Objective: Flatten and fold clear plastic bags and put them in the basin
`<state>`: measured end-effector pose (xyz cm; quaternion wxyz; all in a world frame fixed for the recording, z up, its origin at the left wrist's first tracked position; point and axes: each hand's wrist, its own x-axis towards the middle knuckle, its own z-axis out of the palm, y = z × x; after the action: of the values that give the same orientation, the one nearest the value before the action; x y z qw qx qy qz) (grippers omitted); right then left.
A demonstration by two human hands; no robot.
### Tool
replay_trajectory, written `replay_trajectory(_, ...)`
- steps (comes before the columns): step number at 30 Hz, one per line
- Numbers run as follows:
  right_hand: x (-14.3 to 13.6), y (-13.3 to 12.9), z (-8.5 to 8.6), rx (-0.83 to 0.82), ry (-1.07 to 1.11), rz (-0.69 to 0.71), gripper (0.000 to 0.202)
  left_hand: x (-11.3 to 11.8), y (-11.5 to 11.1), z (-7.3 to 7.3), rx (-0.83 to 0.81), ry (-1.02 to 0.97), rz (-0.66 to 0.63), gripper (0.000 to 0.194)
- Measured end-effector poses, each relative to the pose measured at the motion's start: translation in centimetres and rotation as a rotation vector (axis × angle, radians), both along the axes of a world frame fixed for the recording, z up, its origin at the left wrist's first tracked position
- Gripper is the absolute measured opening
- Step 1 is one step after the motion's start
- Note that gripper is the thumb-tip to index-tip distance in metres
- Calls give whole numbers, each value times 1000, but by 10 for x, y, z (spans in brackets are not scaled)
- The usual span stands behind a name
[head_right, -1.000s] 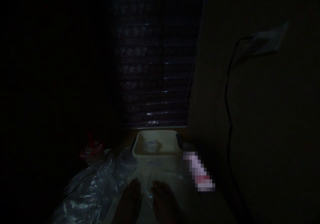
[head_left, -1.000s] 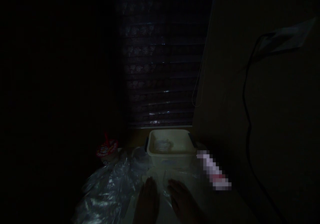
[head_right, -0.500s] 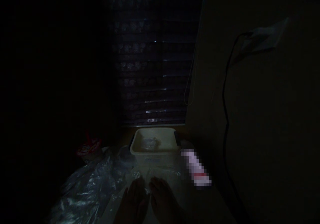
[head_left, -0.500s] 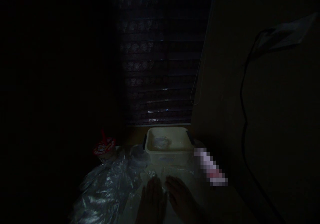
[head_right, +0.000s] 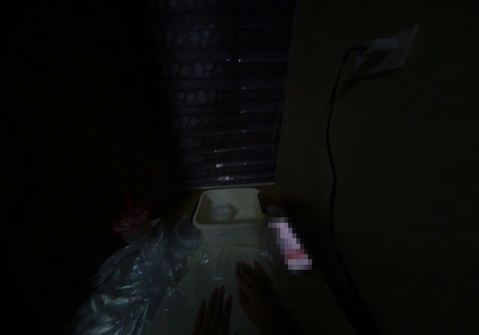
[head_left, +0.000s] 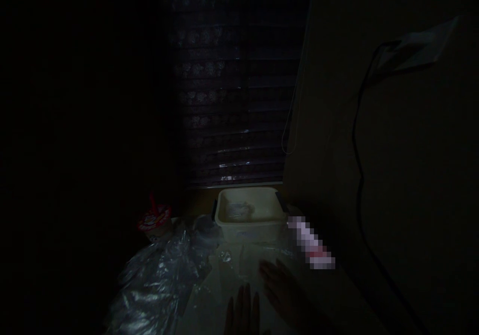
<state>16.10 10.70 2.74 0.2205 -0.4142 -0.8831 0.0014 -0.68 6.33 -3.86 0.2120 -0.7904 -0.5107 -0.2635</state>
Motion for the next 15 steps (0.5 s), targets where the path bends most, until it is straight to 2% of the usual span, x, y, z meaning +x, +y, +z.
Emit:
replay_trajectory(4, -4, 10, -5, 62, -110, -70, 41, 2, -1, -3, -11, -16, -8, 47)
replay_trajectory(8, -3, 24, -8, 104, -66, -104, 39, 7, -1, 1, -65, -74, -3, 48)
replay_trajectory(11, 3, 22, -13, 118, 69, -108, 39, 2, 0, 18, -181, -250, -16, 41)
replay_trajectory(13, 8, 15, -18, 124, 183, -134, 38, -10, -2, 34, -309, -478, -90, 39)
replay_trajectory(14, 11, 10, -20, 122, 233, -148, 37, -19, -5, 42, -361, -614, -87, 39)
replay_trajectory(15, 13, 6, -23, 114, 274, -163, 37, -28, -8, 50, -374, -661, -69, 40)
